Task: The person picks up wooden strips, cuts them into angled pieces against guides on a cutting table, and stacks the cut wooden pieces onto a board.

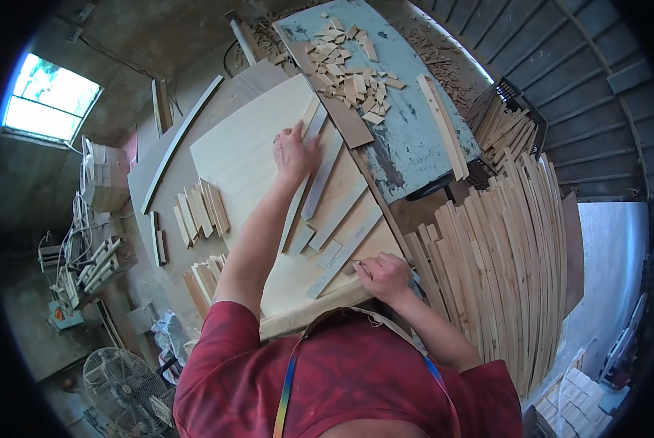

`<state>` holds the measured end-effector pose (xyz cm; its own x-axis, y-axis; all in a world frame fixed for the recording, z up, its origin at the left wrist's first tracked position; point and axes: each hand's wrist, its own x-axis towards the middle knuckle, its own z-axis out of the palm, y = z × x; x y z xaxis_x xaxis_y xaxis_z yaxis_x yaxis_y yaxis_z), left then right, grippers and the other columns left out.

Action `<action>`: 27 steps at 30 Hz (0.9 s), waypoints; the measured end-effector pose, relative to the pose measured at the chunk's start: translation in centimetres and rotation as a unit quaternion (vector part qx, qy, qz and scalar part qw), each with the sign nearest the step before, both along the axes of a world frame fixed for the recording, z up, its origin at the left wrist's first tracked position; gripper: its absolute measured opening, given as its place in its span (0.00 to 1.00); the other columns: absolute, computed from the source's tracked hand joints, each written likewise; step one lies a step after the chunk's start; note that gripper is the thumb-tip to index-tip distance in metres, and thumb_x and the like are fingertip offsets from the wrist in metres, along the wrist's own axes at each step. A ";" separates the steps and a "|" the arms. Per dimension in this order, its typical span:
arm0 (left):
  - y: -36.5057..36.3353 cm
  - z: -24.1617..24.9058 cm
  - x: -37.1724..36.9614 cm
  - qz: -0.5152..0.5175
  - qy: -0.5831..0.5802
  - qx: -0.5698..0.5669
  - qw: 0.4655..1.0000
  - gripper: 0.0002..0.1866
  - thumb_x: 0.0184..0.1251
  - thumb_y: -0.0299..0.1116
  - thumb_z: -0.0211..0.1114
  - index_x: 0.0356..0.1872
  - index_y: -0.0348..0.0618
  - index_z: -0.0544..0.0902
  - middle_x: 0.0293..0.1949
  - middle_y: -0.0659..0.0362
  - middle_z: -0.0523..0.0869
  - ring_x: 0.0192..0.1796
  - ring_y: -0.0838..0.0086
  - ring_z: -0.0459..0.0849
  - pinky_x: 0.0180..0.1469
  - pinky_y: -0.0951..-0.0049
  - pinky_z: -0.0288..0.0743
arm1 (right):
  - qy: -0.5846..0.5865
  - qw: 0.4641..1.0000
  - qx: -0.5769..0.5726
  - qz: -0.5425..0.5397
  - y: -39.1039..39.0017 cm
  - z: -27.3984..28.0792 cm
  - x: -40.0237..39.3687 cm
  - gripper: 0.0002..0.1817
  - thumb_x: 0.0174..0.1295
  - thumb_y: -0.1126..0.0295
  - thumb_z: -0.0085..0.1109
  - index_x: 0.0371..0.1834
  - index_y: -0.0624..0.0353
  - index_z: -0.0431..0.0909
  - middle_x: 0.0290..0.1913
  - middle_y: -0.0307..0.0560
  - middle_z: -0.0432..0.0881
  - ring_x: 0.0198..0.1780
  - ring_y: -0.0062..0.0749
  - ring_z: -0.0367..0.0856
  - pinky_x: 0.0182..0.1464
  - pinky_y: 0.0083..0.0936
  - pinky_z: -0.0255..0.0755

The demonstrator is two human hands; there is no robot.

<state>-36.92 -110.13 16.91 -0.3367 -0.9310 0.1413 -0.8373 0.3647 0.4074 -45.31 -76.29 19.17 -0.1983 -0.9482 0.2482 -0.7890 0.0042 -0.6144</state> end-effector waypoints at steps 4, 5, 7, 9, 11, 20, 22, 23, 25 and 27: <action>-2.7 -0.4 -0.7 0.067 0.000 0.159 0.985 0.24 0.63 0.48 0.73 0.55 0.42 0.88 0.47 0.42 0.91 0.52 0.47 0.89 0.58 0.52 0.82 | 0.001 1.000 0.015 0.027 2.1 0.5 -0.1 0.12 0.60 0.64 0.72 0.23 0.52 0.79 0.21 0.44 0.77 0.25 0.41 0.79 0.30 0.39 0.73; -3.3 -0.5 -0.6 0.080 0.003 0.164 0.983 0.24 0.63 0.48 0.73 0.55 0.42 0.88 0.47 0.42 0.91 0.52 0.47 0.89 0.58 0.52 0.82 | 0.003 1.000 0.016 0.022 2.4 0.6 -0.1 0.12 0.59 0.65 0.72 0.23 0.52 0.80 0.20 0.43 0.77 0.25 0.42 0.79 0.29 0.39 0.73; -3.9 -0.5 0.1 0.000 -0.031 0.232 0.972 0.25 0.63 0.52 0.74 0.50 0.41 0.90 0.44 0.45 0.93 0.49 0.56 0.91 0.55 0.59 0.83 | 0.004 1.000 0.020 0.015 3.4 0.5 0.1 0.11 0.59 0.65 0.73 0.24 0.52 0.80 0.20 0.43 0.76 0.25 0.43 0.78 0.29 0.40 0.73; -3.7 -0.3 0.8 -0.021 0.002 0.270 0.963 0.21 0.64 0.48 0.73 0.48 0.40 0.90 0.42 0.46 0.93 0.48 0.58 0.91 0.54 0.61 0.83 | 0.003 0.999 0.027 0.029 4.7 -0.2 0.2 0.11 0.60 0.65 0.72 0.24 0.53 0.80 0.20 0.44 0.77 0.24 0.41 0.78 0.29 0.38 0.73; -2.7 0.9 2.5 -0.044 0.037 0.301 0.952 0.18 0.65 0.44 0.72 0.45 0.38 0.90 0.40 0.48 0.93 0.47 0.60 0.91 0.53 0.63 0.83 | 0.002 0.999 0.029 0.030 5.5 -0.8 0.1 0.11 0.62 0.66 0.72 0.25 0.54 0.81 0.21 0.45 0.78 0.24 0.38 0.78 0.29 0.34 0.72; 10.7 15.1 10.7 -0.208 0.440 0.280 0.827 0.08 0.67 0.25 0.72 0.45 0.40 0.90 0.46 0.58 0.90 0.52 0.74 0.88 0.56 0.72 0.82 | -0.498 0.847 0.178 -0.048 -2.1 4.0 -3.9 0.15 0.78 0.61 0.60 0.53 0.63 0.82 0.32 0.39 0.83 0.31 0.25 0.85 0.34 0.23 0.77; 14.7 13.5 10.8 -0.246 0.413 0.222 0.848 0.09 0.65 0.22 0.72 0.45 0.41 0.90 0.47 0.56 0.89 0.53 0.71 0.89 0.57 0.71 0.82 | -0.682 0.710 0.163 -0.056 -5.2 5.0 -4.3 0.22 0.78 0.63 0.59 0.68 0.64 0.71 0.42 0.45 0.85 0.35 0.30 0.87 0.38 0.26 0.83; 16.4 12.9 10.7 -0.276 0.382 0.155 0.868 0.11 0.63 0.20 0.71 0.46 0.42 0.91 0.48 0.54 0.89 0.53 0.67 0.90 0.58 0.70 0.83 | -0.742 0.651 0.151 -0.049 -6.2 4.9 -4.6 0.27 0.78 0.64 0.59 0.74 0.65 0.65 0.47 0.48 0.85 0.38 0.32 0.89 0.40 0.28 0.86; 19.8 12.8 10.6 -0.293 0.364 0.142 0.873 0.13 0.62 0.18 0.71 0.46 0.43 0.91 0.50 0.53 0.88 0.54 0.64 0.90 0.58 0.68 0.84 | -0.732 0.669 0.124 -0.031 -6.9 4.8 -5.1 0.28 0.77 0.66 0.59 0.76 0.64 0.64 0.50 0.50 0.85 0.42 0.33 0.89 0.42 0.30 0.87; 22.4 12.6 10.6 -0.304 0.348 0.129 0.878 0.14 0.60 0.17 0.70 0.46 0.44 0.91 0.52 0.52 0.88 0.54 0.60 0.90 0.57 0.66 0.85 | -0.709 0.700 0.085 0.025 -6.6 4.7 -5.2 0.30 0.77 0.69 0.58 0.78 0.62 0.62 0.56 0.53 0.85 0.48 0.34 0.89 0.47 0.33 0.87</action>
